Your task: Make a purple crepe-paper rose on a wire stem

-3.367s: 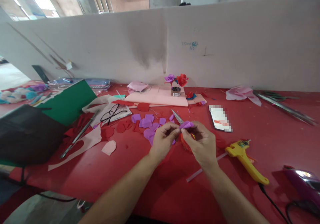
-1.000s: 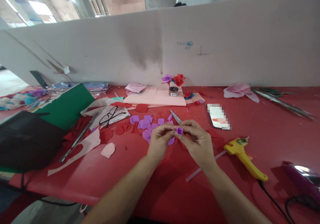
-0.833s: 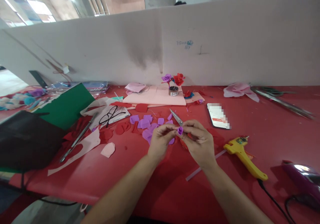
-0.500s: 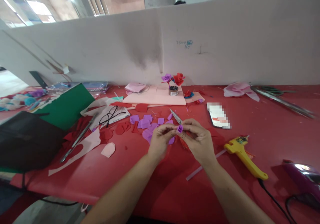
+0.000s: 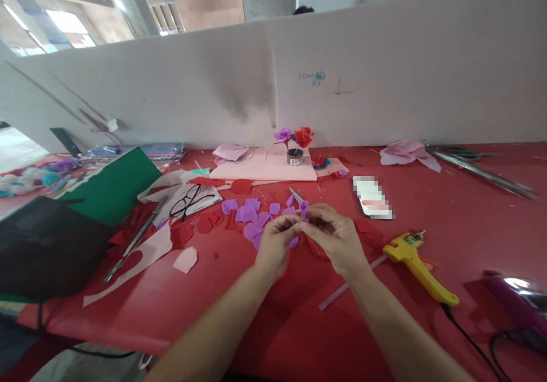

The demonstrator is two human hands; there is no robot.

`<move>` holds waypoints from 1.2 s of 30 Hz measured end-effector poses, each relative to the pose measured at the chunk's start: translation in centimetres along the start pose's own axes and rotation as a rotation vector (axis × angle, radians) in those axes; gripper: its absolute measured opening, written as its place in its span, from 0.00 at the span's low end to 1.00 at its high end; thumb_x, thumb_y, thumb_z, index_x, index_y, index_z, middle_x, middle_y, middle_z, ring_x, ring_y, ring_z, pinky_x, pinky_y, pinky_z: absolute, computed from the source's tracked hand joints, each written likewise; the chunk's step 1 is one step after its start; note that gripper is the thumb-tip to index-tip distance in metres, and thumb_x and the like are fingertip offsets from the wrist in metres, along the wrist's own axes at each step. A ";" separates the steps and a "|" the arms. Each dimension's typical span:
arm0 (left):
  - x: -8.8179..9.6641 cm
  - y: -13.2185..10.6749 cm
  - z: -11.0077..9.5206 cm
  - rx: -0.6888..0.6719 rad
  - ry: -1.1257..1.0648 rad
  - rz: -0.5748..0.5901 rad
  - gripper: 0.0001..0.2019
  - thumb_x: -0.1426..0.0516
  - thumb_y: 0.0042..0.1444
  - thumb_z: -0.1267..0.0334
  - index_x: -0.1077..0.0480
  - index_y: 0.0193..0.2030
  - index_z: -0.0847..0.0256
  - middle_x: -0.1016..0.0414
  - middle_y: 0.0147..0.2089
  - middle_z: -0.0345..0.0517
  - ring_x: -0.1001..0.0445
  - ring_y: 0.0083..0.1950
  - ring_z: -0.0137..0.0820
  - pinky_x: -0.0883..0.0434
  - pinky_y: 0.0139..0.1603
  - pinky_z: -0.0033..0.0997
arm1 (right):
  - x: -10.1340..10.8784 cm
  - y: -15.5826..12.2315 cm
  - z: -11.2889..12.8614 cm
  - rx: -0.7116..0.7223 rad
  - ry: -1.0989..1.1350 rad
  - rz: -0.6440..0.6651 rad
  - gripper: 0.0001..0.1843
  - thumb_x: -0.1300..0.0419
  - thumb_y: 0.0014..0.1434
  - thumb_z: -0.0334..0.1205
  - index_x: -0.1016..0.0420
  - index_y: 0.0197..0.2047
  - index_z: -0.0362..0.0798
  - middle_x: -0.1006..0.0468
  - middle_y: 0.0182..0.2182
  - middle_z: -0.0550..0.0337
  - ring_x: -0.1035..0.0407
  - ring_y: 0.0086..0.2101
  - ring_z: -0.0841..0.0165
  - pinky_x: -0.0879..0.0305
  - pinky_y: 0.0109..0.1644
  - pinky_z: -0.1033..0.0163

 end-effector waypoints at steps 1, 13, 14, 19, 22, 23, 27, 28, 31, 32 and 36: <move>0.1 0.0 0.0 0.003 0.000 -0.009 0.10 0.30 0.35 0.65 0.24 0.25 0.63 0.26 0.25 0.38 0.31 0.29 0.23 0.34 0.36 0.24 | 0.0 0.0 0.0 -0.011 0.000 -0.003 0.09 0.33 0.49 0.40 0.23 0.36 0.50 0.27 0.32 0.59 0.33 0.32 0.69 0.32 0.37 0.61; 0.4 0.1 0.5 -0.017 0.037 -0.011 0.08 0.31 0.37 0.67 0.24 0.26 0.62 0.24 0.27 0.39 0.29 0.32 0.24 0.34 0.39 0.25 | 0.1 -0.3 0.9 0.079 -0.172 -0.097 0.06 0.35 0.53 0.40 0.25 0.29 0.48 0.26 0.28 0.61 0.31 0.30 0.69 0.34 0.34 0.63; 0.4 0.1 0.5 -0.019 0.030 -0.012 0.08 0.31 0.36 0.67 0.24 0.26 0.62 0.24 0.28 0.39 0.29 0.32 0.24 0.33 0.40 0.26 | 0.1 -0.3 1.0 0.096 -0.172 -0.098 0.05 0.35 0.53 0.40 0.25 0.29 0.48 0.26 0.28 0.61 0.31 0.30 0.69 0.34 0.35 0.63; 0.5 0.2 0.4 -0.028 0.016 -0.013 0.07 0.31 0.36 0.67 0.24 0.25 0.61 0.25 0.26 0.37 0.30 0.30 0.23 0.33 0.39 0.26 | -0.1 -0.2 0.9 0.133 -0.145 -0.070 0.06 0.34 0.52 0.41 0.24 0.31 0.49 0.25 0.29 0.60 0.31 0.31 0.68 0.33 0.35 0.62; 0.6 0.2 0.3 -0.028 0.009 -0.007 0.08 0.31 0.35 0.67 0.24 0.25 0.60 0.25 0.26 0.37 0.29 0.30 0.23 0.33 0.38 0.26 | 0.0 -0.1 0.9 0.145 -0.147 -0.027 0.08 0.33 0.52 0.44 0.22 0.34 0.50 0.27 0.31 0.59 0.33 0.30 0.68 0.33 0.36 0.61; 0.5 0.2 0.3 -0.029 0.010 -0.008 0.09 0.31 0.35 0.67 0.24 0.25 0.60 0.24 0.27 0.37 0.29 0.30 0.24 0.33 0.39 0.26 | 0.0 0.0 1.0 0.143 -0.156 -0.014 0.08 0.33 0.52 0.44 0.22 0.34 0.50 0.27 0.32 0.58 0.33 0.31 0.68 0.32 0.36 0.61; 0.4 0.1 0.1 -0.012 0.029 -0.008 0.10 0.30 0.34 0.65 0.24 0.24 0.61 0.24 0.26 0.38 0.29 0.30 0.24 0.32 0.40 0.27 | 0.3 0.2 0.9 0.109 -0.162 0.022 0.09 0.33 0.52 0.47 0.20 0.31 0.51 0.27 0.33 0.57 0.31 0.34 0.65 0.32 0.38 0.60; 0.3 0.1 0.1 -0.005 0.029 -0.002 0.10 0.29 0.34 0.65 0.24 0.24 0.61 0.24 0.26 0.38 0.29 0.30 0.24 0.32 0.39 0.27 | 0.4 0.2 0.8 0.103 -0.152 0.025 0.09 0.33 0.52 0.47 0.20 0.30 0.51 0.27 0.32 0.57 0.31 0.35 0.65 0.32 0.38 0.60; 0.3 0.1 0.1 0.004 0.023 0.010 0.10 0.29 0.33 0.65 0.24 0.24 0.61 0.24 0.25 0.38 0.30 0.29 0.23 0.33 0.37 0.25 | 0.5 0.3 0.4 0.093 -0.108 0.031 0.09 0.33 0.51 0.47 0.22 0.28 0.51 0.28 0.32 0.59 0.31 0.34 0.66 0.32 0.38 0.60; 0.3 0.1 0.1 0.003 0.026 0.013 0.10 0.29 0.33 0.65 0.24 0.24 0.61 0.24 0.25 0.37 0.30 0.28 0.22 0.33 0.36 0.25 | 0.5 0.3 0.2 0.092 -0.094 0.036 0.09 0.33 0.51 0.46 0.22 0.28 0.51 0.29 0.32 0.59 0.31 0.33 0.67 0.33 0.38 0.61; 0.5 0.2 0.1 -0.007 0.037 0.019 0.09 0.29 0.34 0.65 0.23 0.24 0.61 0.24 0.24 0.37 0.30 0.28 0.21 0.33 0.36 0.24 | 0.5 0.4 -0.1 0.082 -0.073 0.039 0.08 0.33 0.51 0.45 0.23 0.27 0.51 0.29 0.31 0.60 0.32 0.33 0.67 0.33 0.37 0.61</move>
Point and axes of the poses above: each hand's wrist, its own y-axis towards the middle knuckle, its own x-axis out of the back of the hand, z = x × y, the point moved 3 cm from there along y, towards the middle knuckle
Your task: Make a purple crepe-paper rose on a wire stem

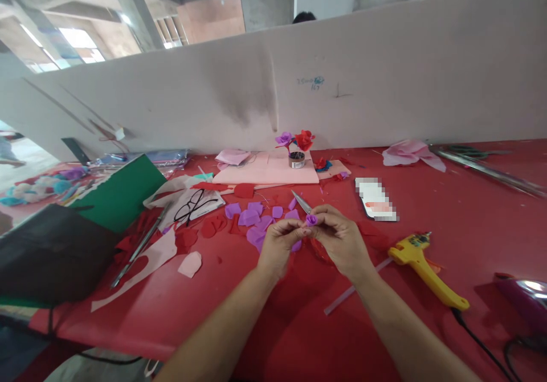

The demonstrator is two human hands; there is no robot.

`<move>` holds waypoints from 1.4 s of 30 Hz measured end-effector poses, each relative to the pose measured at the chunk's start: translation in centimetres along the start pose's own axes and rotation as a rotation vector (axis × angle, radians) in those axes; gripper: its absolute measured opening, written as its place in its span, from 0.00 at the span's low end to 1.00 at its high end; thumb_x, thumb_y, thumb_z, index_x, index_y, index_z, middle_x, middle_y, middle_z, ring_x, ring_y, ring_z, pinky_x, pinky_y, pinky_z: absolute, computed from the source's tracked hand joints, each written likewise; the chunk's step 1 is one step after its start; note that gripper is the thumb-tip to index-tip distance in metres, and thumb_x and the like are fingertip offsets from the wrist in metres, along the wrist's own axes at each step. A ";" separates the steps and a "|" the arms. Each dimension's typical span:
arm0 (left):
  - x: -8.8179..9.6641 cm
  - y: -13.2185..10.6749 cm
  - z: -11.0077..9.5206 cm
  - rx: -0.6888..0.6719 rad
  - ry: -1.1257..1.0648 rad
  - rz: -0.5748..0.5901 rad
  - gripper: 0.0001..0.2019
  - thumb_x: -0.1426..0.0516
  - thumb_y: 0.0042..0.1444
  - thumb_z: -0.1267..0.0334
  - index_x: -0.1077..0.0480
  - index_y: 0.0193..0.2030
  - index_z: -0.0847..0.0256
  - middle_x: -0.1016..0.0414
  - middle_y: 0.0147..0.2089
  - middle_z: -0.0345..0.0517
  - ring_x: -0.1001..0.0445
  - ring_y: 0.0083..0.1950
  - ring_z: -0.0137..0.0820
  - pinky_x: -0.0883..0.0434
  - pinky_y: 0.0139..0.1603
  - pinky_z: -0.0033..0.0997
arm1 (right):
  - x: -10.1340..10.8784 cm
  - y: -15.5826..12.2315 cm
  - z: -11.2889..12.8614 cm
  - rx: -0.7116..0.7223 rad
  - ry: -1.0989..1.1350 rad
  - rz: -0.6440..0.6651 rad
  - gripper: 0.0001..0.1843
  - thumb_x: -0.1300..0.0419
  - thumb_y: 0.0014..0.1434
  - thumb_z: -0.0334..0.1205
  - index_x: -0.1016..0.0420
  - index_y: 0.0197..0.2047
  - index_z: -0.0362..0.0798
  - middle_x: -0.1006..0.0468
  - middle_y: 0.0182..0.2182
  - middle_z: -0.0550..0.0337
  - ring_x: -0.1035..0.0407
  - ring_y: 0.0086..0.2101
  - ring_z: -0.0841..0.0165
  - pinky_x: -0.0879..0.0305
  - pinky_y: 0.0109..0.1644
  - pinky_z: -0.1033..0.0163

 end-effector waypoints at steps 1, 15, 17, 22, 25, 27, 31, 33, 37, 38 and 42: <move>0.1 0.0 0.0 -0.004 -0.001 -0.002 0.10 0.29 0.34 0.65 0.23 0.24 0.60 0.24 0.25 0.37 0.30 0.28 0.22 0.33 0.36 0.24 | 0.0 0.1 0.1 0.001 0.000 0.000 0.09 0.32 0.51 0.45 0.23 0.26 0.51 0.29 0.31 0.59 0.32 0.33 0.67 0.32 0.38 0.61; -0.1 0.1 0.2 0.010 0.001 0.025 0.10 0.29 0.35 0.63 0.23 0.24 0.61 0.25 0.24 0.37 0.31 0.28 0.22 0.34 0.37 0.25 | 0.1 0.1 -0.3 -0.019 0.012 0.004 0.10 0.32 0.49 0.46 0.24 0.25 0.49 0.27 0.31 0.59 0.31 0.33 0.67 0.31 0.38 0.60; -0.1 0.1 0.3 0.006 0.007 0.032 0.09 0.29 0.35 0.64 0.23 0.25 0.61 0.25 0.25 0.37 0.31 0.29 0.21 0.35 0.37 0.24 | 0.1 0.1 -0.6 -0.030 0.035 -0.002 0.11 0.31 0.49 0.45 0.25 0.24 0.49 0.28 0.31 0.60 0.31 0.33 0.67 0.31 0.39 0.60; 0.0 0.1 0.2 -0.013 0.005 0.029 0.09 0.30 0.37 0.64 0.23 0.25 0.60 0.25 0.26 0.37 0.31 0.30 0.22 0.35 0.38 0.23 | 0.0 0.1 -0.6 -0.130 0.119 0.013 0.10 0.30 0.46 0.44 0.24 0.26 0.49 0.27 0.31 0.60 0.32 0.34 0.68 0.32 0.40 0.60; -0.1 0.1 0.2 -0.011 -0.007 0.029 0.09 0.30 0.36 0.65 0.24 0.24 0.61 0.26 0.25 0.37 0.31 0.30 0.22 0.35 0.38 0.23 | -0.1 0.1 -0.7 -0.195 0.183 0.065 0.12 0.28 0.44 0.42 0.23 0.32 0.49 0.27 0.31 0.62 0.33 0.33 0.69 0.33 0.40 0.61; -0.2 0.0 0.1 -0.006 -0.003 0.033 0.09 0.30 0.36 0.64 0.24 0.24 0.61 0.26 0.24 0.37 0.31 0.29 0.22 0.35 0.37 0.24 | -0.1 0.1 -0.9 -0.214 0.204 0.074 0.12 0.28 0.44 0.42 0.23 0.32 0.49 0.28 0.30 0.63 0.33 0.33 0.69 0.33 0.39 0.61; -0.5 -0.3 0.2 0.038 0.043 0.059 0.09 0.32 0.41 0.62 0.24 0.26 0.63 0.25 0.24 0.40 0.29 0.28 0.25 0.33 0.38 0.28 | -0.1 0.2 -0.9 -0.216 0.288 0.044 0.10 0.29 0.45 0.41 0.26 0.23 0.48 0.31 0.26 0.65 0.36 0.27 0.73 0.36 0.31 0.66; -0.5 -0.3 0.2 0.057 0.048 0.070 0.10 0.31 0.40 0.61 0.24 0.27 0.64 0.24 0.25 0.41 0.28 0.28 0.26 0.33 0.38 0.29 | -0.1 0.2 -0.9 -0.227 0.329 0.039 0.12 0.28 0.44 0.40 0.27 0.20 0.47 0.33 0.24 0.66 0.37 0.24 0.74 0.38 0.28 0.67; -0.4 -0.2 0.3 0.063 0.034 0.058 0.11 0.31 0.39 0.62 0.25 0.27 0.64 0.25 0.25 0.41 0.28 0.27 0.26 0.33 0.37 0.28 | -0.2 0.2 -1.1 -0.290 0.334 0.043 0.10 0.29 0.45 0.41 0.24 0.23 0.48 0.31 0.25 0.65 0.36 0.25 0.74 0.36 0.29 0.67; -0.4 -0.2 0.3 0.061 0.031 0.052 0.10 0.31 0.40 0.62 0.25 0.27 0.64 0.25 0.24 0.41 0.28 0.27 0.25 0.33 0.37 0.27 | -0.2 0.1 -1.3 -0.315 0.329 0.048 0.09 0.29 0.45 0.41 0.23 0.25 0.48 0.30 0.25 0.65 0.35 0.26 0.73 0.35 0.31 0.66; -0.3 -0.1 0.1 0.049 0.033 0.040 0.09 0.32 0.41 0.62 0.26 0.26 0.64 0.26 0.23 0.40 0.29 0.27 0.24 0.33 0.37 0.26 | -0.1 0.1 -1.7 -0.388 0.332 0.025 0.15 0.26 0.39 0.41 0.22 0.31 0.48 0.27 0.24 0.65 0.34 0.26 0.71 0.34 0.33 0.65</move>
Point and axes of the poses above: each hand's wrist, its own y-axis towards the middle knuckle, its own x-axis out of the back of the hand, z = x × y, the point moved 3 cm from there along y, towards the middle knuckle
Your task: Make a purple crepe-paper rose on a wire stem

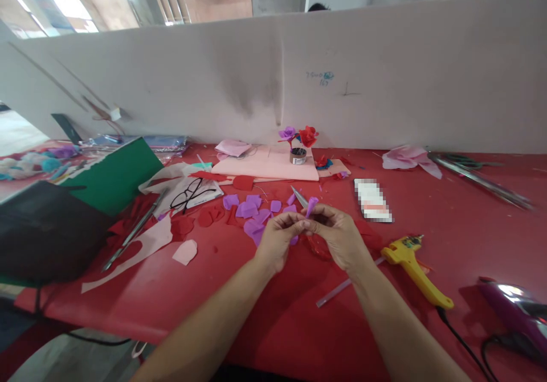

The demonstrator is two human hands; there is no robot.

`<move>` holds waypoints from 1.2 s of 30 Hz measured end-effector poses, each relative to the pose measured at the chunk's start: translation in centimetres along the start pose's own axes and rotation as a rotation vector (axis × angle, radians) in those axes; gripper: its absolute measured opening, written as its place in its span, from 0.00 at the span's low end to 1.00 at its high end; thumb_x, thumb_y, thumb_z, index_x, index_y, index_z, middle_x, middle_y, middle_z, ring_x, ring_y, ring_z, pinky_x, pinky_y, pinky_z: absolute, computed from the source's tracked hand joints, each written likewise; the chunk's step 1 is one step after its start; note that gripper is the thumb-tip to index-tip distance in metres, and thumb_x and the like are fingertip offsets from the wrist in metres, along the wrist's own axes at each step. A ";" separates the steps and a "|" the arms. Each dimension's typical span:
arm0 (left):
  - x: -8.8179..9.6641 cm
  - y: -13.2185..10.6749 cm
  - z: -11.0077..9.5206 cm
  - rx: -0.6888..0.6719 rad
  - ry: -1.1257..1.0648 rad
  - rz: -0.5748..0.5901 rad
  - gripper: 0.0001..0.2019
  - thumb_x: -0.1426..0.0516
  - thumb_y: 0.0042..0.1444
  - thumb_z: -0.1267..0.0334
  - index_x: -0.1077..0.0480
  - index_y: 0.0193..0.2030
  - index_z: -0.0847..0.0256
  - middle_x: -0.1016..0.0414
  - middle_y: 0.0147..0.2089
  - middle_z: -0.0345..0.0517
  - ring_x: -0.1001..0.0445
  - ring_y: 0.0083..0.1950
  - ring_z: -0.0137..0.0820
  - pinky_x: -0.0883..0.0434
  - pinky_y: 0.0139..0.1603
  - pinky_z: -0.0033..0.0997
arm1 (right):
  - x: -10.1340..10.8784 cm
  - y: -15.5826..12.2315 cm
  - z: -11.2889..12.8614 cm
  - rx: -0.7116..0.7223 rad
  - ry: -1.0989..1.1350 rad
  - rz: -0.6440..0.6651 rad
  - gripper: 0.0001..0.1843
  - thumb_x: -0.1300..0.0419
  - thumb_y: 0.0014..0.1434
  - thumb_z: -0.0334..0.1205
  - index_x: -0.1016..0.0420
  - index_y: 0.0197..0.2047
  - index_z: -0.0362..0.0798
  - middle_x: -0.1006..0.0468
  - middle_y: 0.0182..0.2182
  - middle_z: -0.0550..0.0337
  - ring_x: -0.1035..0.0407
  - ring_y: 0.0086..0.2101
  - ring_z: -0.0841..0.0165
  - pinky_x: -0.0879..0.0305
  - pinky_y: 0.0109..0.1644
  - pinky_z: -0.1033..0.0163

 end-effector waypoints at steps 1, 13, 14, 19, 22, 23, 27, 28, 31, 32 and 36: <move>0.0 0.0 0.0 0.000 0.003 -0.003 0.09 0.32 0.41 0.62 0.26 0.26 0.64 0.26 0.24 0.40 0.29 0.27 0.24 0.33 0.37 0.26 | 0.1 0.0 0.0 0.006 0.000 -0.016 0.15 0.26 0.39 0.41 0.22 0.30 0.48 0.27 0.24 0.65 0.34 0.26 0.71 0.34 0.32 0.64; 0.3 0.1 0.2 -0.050 0.075 -0.018 0.08 0.33 0.43 0.63 0.24 0.28 0.64 0.25 0.27 0.40 0.27 0.31 0.25 0.31 0.39 0.27 | 0.4 0.0 0.3 0.196 -0.201 -0.083 0.06 0.31 0.47 0.41 0.23 0.25 0.49 0.28 0.28 0.62 0.33 0.31 0.69 0.32 0.36 0.64; 0.3 0.1 0.2 -0.063 0.074 -0.026 0.08 0.33 0.42 0.63 0.24 0.28 0.63 0.25 0.27 0.40 0.27 0.31 0.25 0.31 0.39 0.27 | 0.3 0.0 0.3 0.203 -0.196 -0.082 0.06 0.31 0.47 0.40 0.22 0.25 0.49 0.28 0.29 0.62 0.32 0.32 0.68 0.31 0.36 0.64; 0.2 0.1 -0.2 -0.112 0.047 -0.073 0.09 0.31 0.38 0.63 0.24 0.27 0.62 0.24 0.27 0.39 0.27 0.31 0.25 0.31 0.39 0.27 | 0.0 -0.3 0.6 0.315 -0.260 -0.074 0.03 0.32 0.49 0.40 0.19 0.28 0.52 0.25 0.32 0.60 0.30 0.34 0.66 0.28 0.38 0.62; 0.1 0.0 -0.3 -0.147 0.050 -0.084 0.09 0.31 0.36 0.63 0.24 0.26 0.61 0.23 0.28 0.39 0.28 0.31 0.25 0.31 0.39 0.27 | -0.3 -0.7 1.2 0.459 -0.376 -0.073 0.02 0.33 0.51 0.37 0.18 0.31 0.54 0.23 0.32 0.59 0.28 0.35 0.66 0.29 0.41 0.61; 0.1 0.0 -0.4 -0.158 0.054 -0.082 0.09 0.31 0.37 0.64 0.24 0.26 0.61 0.23 0.27 0.39 0.28 0.31 0.25 0.31 0.39 0.27 | -0.5 -0.9 1.5 0.506 -0.399 -0.073 0.03 0.33 0.52 0.36 0.18 0.31 0.54 0.22 0.32 0.60 0.27 0.35 0.67 0.29 0.41 0.62; -0.1 -0.3 -0.7 -0.208 0.084 -0.061 0.07 0.31 0.39 0.64 0.24 0.26 0.60 0.24 0.27 0.38 0.28 0.30 0.25 0.30 0.39 0.27 | -0.7 -1.7 2.1 0.628 -0.428 -0.079 0.07 0.35 0.55 0.33 0.18 0.33 0.56 0.21 0.32 0.60 0.26 0.35 0.68 0.28 0.41 0.63; -0.1 -0.4 -0.7 -0.219 0.097 -0.058 0.07 0.32 0.40 0.64 0.24 0.26 0.60 0.24 0.27 0.38 0.28 0.31 0.25 0.31 0.39 0.27 | -0.7 -1.7 2.2 0.644 -0.435 -0.080 0.08 0.36 0.55 0.33 0.18 0.34 0.57 0.21 0.33 0.61 0.26 0.35 0.68 0.28 0.41 0.63; 0.0 -0.5 -0.8 -0.237 0.141 -0.063 0.07 0.33 0.42 0.64 0.25 0.28 0.61 0.25 0.28 0.38 0.29 0.32 0.24 0.31 0.40 0.26 | -0.7 -1.7 2.2 0.660 -0.451 -0.078 0.08 0.36 0.55 0.32 0.18 0.34 0.56 0.21 0.33 0.60 0.26 0.34 0.68 0.28 0.41 0.63; 0.0 -0.4 -0.7 -0.237 0.152 -0.064 0.07 0.33 0.43 0.64 0.25 0.28 0.61 0.25 0.29 0.38 0.30 0.32 0.24 0.32 0.40 0.26 | -0.6 -1.6 2.1 0.645 -0.448 -0.076 0.07 0.36 0.55 0.33 0.18 0.33 0.56 0.21 0.33 0.60 0.26 0.34 0.68 0.28 0.41 0.62; 0.4 -0.2 -0.5 -0.239 0.161 -0.081 0.06 0.34 0.44 0.64 0.26 0.29 0.60 0.26 0.30 0.38 0.30 0.35 0.25 0.32 0.41 0.26 | -0.5 -1.0 1.8 0.523 -0.393 -0.098 0.04 0.34 0.52 0.35 0.18 0.31 0.55 0.21 0.33 0.60 0.26 0.36 0.66 0.28 0.42 0.60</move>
Point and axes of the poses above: each hand's wrist, its own y-axis towards the middle knuckle, its own x-axis out of the back of the hand, z = x × y, the point moved 3 cm from there along y, towards the middle knuckle
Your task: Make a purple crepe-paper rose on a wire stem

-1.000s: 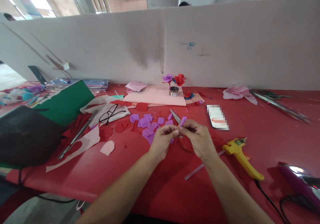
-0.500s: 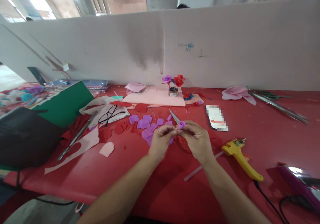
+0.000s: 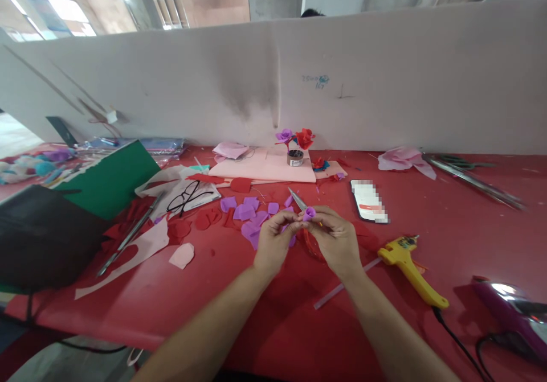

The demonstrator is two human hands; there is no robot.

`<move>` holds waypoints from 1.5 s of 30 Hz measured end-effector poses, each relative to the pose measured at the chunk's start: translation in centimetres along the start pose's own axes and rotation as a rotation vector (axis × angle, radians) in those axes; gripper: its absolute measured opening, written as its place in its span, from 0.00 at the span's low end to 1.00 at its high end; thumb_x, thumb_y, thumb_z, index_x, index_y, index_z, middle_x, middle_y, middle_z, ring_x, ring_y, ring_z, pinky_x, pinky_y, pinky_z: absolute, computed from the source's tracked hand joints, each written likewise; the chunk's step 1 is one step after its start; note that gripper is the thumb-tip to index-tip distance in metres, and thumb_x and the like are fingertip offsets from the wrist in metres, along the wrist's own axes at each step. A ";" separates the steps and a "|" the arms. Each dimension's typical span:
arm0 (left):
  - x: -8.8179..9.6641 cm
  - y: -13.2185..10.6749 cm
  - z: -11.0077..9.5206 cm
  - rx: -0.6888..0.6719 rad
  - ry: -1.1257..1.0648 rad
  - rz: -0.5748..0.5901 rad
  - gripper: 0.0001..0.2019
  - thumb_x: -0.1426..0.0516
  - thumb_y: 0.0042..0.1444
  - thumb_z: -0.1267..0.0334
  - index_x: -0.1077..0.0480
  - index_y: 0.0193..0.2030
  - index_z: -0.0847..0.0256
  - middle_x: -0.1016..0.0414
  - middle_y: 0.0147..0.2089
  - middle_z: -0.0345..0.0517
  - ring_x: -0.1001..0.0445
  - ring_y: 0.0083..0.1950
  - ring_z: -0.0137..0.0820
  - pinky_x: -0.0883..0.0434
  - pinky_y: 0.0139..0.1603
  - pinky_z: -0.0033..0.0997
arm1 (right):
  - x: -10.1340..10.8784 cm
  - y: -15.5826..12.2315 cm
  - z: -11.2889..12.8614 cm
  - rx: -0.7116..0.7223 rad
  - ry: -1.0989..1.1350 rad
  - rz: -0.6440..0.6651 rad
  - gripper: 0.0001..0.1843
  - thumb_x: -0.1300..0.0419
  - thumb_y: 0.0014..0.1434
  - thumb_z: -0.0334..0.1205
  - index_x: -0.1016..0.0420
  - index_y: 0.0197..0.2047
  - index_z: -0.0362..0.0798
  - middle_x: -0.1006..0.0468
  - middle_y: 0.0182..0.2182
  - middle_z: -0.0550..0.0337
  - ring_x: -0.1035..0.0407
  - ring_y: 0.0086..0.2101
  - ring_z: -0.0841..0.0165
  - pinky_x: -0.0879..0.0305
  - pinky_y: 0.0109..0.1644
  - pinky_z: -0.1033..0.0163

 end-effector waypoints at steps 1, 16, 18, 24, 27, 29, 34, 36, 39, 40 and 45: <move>0.0 0.0 0.0 -0.006 0.007 -0.006 0.06 0.34 0.44 0.65 0.26 0.29 0.60 0.27 0.31 0.38 0.30 0.35 0.26 0.32 0.42 0.26 | 0.0 0.0 -0.1 -0.026 0.011 -0.005 0.04 0.34 0.51 0.35 0.19 0.31 0.55 0.21 0.33 0.60 0.26 0.36 0.65 0.28 0.43 0.59; 0.0 -0.2 0.0 -0.027 0.088 0.034 0.03 0.36 0.47 0.67 0.26 0.29 0.60 0.28 0.31 0.39 0.32 0.35 0.26 0.34 0.38 0.25 | 0.2 0.4 -0.2 0.004 0.064 0.095 0.03 0.34 0.53 0.39 0.18 0.29 0.56 0.24 0.32 0.58 0.30 0.37 0.64 0.32 0.45 0.56; 0.0 -0.1 0.0 -0.035 0.127 0.026 0.03 0.36 0.47 0.67 0.25 0.29 0.61 0.28 0.31 0.39 0.32 0.34 0.26 0.34 0.38 0.25 | 0.3 0.4 -0.4 -0.010 0.065 0.076 0.03 0.34 0.53 0.39 0.19 0.28 0.55 0.24 0.31 0.58 0.31 0.38 0.64 0.32 0.46 0.56; 0.1 0.1 0.2 0.019 0.177 0.005 0.05 0.36 0.46 0.64 0.23 0.30 0.61 0.23 0.32 0.42 0.29 0.36 0.28 0.33 0.43 0.28 | 0.1 0.6 -2.3 -0.214 0.136 0.048 0.05 0.32 0.49 0.44 0.20 0.28 0.52 0.25 0.35 0.58 0.30 0.40 0.63 0.34 0.49 0.55; 0.0 0.1 0.2 0.049 0.144 0.012 0.06 0.35 0.46 0.63 0.22 0.31 0.61 0.22 0.33 0.44 0.27 0.36 0.29 0.32 0.43 0.29 | 0.1 0.5 -2.7 -0.249 0.152 0.002 0.07 0.31 0.47 0.45 0.20 0.28 0.51 0.25 0.34 0.58 0.30 0.39 0.64 0.35 0.49 0.55; -0.1 0.0 0.1 0.081 0.115 0.025 0.08 0.34 0.45 0.62 0.22 0.32 0.62 0.21 0.33 0.44 0.27 0.35 0.29 0.31 0.42 0.29 | 0.2 0.5 -2.7 -0.243 0.126 -0.023 0.08 0.31 0.47 0.46 0.20 0.27 0.51 0.25 0.34 0.58 0.30 0.39 0.63 0.35 0.49 0.56; -0.2 0.0 0.0 0.129 0.049 0.016 0.10 0.32 0.41 0.61 0.21 0.30 0.63 0.21 0.32 0.44 0.27 0.34 0.27 0.31 0.41 0.28 | -0.3 0.2 -3.4 -0.415 0.267 0.049 0.13 0.33 0.49 0.50 0.19 0.32 0.50 0.21 0.34 0.57 0.29 0.40 0.63 0.35 0.50 0.55; -0.1 0.2 0.2 0.150 0.017 -0.002 0.10 0.32 0.40 0.61 0.21 0.30 0.63 0.21 0.32 0.44 0.27 0.34 0.26 0.32 0.41 0.27 | -0.5 0.1 -3.9 -0.494 0.364 0.044 0.16 0.35 0.51 0.53 0.20 0.36 0.49 0.20 0.34 0.57 0.28 0.39 0.63 0.34 0.49 0.55; 0.1 0.3 0.5 0.182 -0.022 -0.020 0.10 0.32 0.40 0.62 0.21 0.31 0.62 0.21 0.31 0.44 0.27 0.33 0.25 0.32 0.40 0.27 | -0.4 0.1 -4.4 -0.526 0.417 -0.016 0.17 0.34 0.49 0.54 0.20 0.36 0.49 0.19 0.35 0.57 0.28 0.38 0.64 0.33 0.48 0.56; 0.1 0.3 0.6 0.189 -0.030 -0.025 0.10 0.32 0.40 0.62 0.21 0.31 0.63 0.21 0.31 0.44 0.27 0.33 0.25 0.32 0.40 0.27 | -0.4 0.1 -4.4 -0.524 0.417 -0.023 0.17 0.33 0.49 0.53 0.20 0.36 0.50 0.19 0.34 0.57 0.28 0.37 0.65 0.33 0.47 0.57; -0.1 0.2 0.4 0.209 -0.012 -0.020 0.10 0.32 0.40 0.62 0.21 0.30 0.64 0.22 0.30 0.45 0.28 0.32 0.26 0.32 0.40 0.28 | -0.3 0.2 -3.7 -0.502 0.359 -0.012 0.15 0.29 0.43 0.48 0.20 0.33 0.50 0.20 0.30 0.60 0.28 0.34 0.66 0.32 0.45 0.59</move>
Point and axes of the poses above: each hand's wrist, its own y-axis towards the middle knuckle, its own x-axis out of the back of the hand, z = x × y, the point moved 3 cm from there along y, towards the middle knuckle
